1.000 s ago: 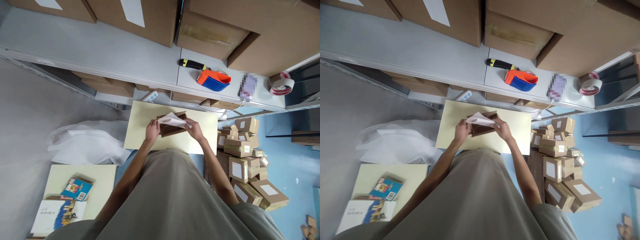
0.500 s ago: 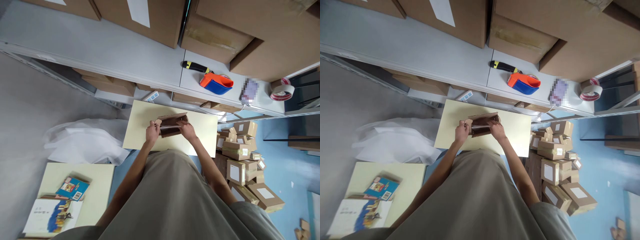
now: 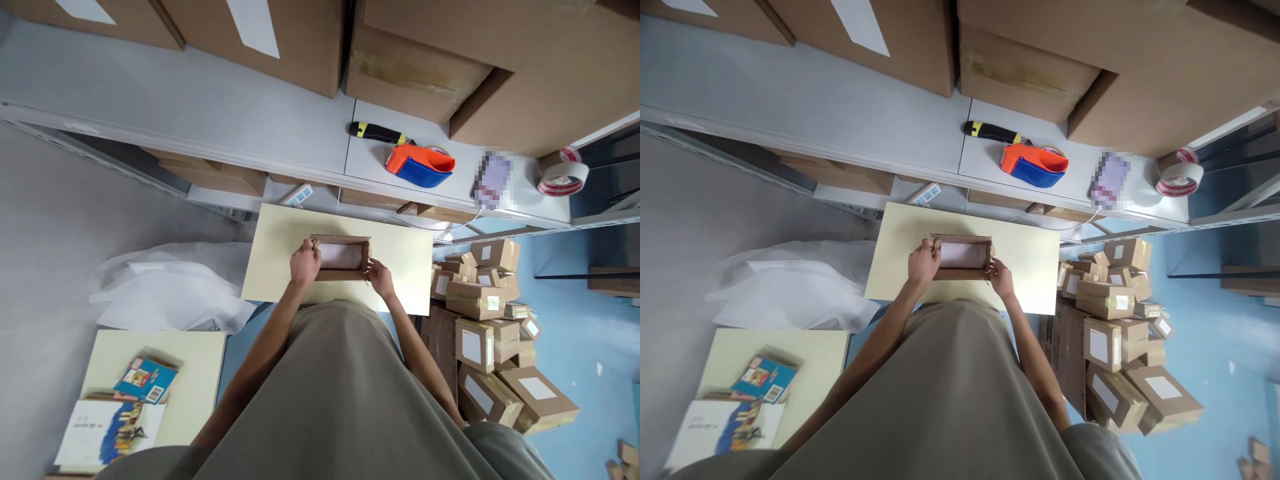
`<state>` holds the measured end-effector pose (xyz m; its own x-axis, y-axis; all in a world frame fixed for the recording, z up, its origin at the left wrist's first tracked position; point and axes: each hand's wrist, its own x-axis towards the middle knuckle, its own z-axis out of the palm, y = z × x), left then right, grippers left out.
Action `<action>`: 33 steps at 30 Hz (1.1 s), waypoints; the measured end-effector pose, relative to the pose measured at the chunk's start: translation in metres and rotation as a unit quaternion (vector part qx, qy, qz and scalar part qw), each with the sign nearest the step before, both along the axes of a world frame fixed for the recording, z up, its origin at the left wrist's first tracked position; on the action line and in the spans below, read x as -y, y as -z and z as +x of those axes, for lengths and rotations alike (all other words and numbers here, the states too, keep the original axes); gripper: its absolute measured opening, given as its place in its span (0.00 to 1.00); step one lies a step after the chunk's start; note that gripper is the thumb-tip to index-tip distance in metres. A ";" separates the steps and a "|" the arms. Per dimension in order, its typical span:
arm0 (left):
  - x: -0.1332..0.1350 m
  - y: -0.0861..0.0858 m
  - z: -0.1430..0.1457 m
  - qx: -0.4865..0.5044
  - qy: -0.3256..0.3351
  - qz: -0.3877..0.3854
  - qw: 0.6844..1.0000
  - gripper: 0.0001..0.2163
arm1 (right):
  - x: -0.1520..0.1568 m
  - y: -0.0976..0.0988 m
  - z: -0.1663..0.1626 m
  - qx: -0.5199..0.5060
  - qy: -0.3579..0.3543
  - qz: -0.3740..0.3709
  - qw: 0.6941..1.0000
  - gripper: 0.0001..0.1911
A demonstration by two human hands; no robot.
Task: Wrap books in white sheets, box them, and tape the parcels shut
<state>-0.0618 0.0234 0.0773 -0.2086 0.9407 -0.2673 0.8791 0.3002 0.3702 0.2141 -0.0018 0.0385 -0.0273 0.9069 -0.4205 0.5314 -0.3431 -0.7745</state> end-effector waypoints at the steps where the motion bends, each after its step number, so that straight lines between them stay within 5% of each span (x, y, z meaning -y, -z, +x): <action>1: 0.000 -0.001 0.004 0.001 0.008 0.002 1.000 0.11 | 0.010 0.001 -0.001 -0.021 0.003 -0.003 1.000 0.28; 6: 0.011 -0.008 0.012 0.013 0.045 0.002 0.999 0.12 | 0.041 0.002 0.000 -0.077 -0.001 -0.021 0.997 0.30; 10: 0.024 -0.011 -0.008 0.055 0.033 0.044 0.997 0.12 | 0.042 -0.001 0.003 -0.095 0.009 -0.046 0.994 0.34; 17: 0.044 0.001 -0.046 0.290 0.034 -0.027 0.956 0.39 | 0.030 -0.005 0.009 -0.142 -0.054 -0.037 0.988 0.76; 21: 0.041 0.010 -0.044 0.328 -0.015 -0.020 0.944 0.40 | 0.016 0.000 0.007 -0.218 -0.021 -0.083 0.972 0.86; 24: 0.035 0.015 -0.042 0.353 -0.027 -0.023 0.935 0.42 | 0.007 0.006 0.000 -0.264 0.105 -0.079 0.955 0.80; 28: 0.031 0.025 -0.046 0.378 -0.010 -0.026 0.925 0.47 | -0.001 0.018 -0.008 -0.290 0.290 -0.074 0.909 0.53; 31: 0.033 0.032 -0.050 0.391 0.005 -0.026 0.920 0.48 | -0.005 0.027 -0.006 -0.323 0.350 -0.049 0.878 0.33; 33: 0.035 0.036 -0.052 0.397 0.016 -0.021 0.918 0.47 | -0.005 0.028 -0.001 -0.316 0.348 -0.022 0.882 0.28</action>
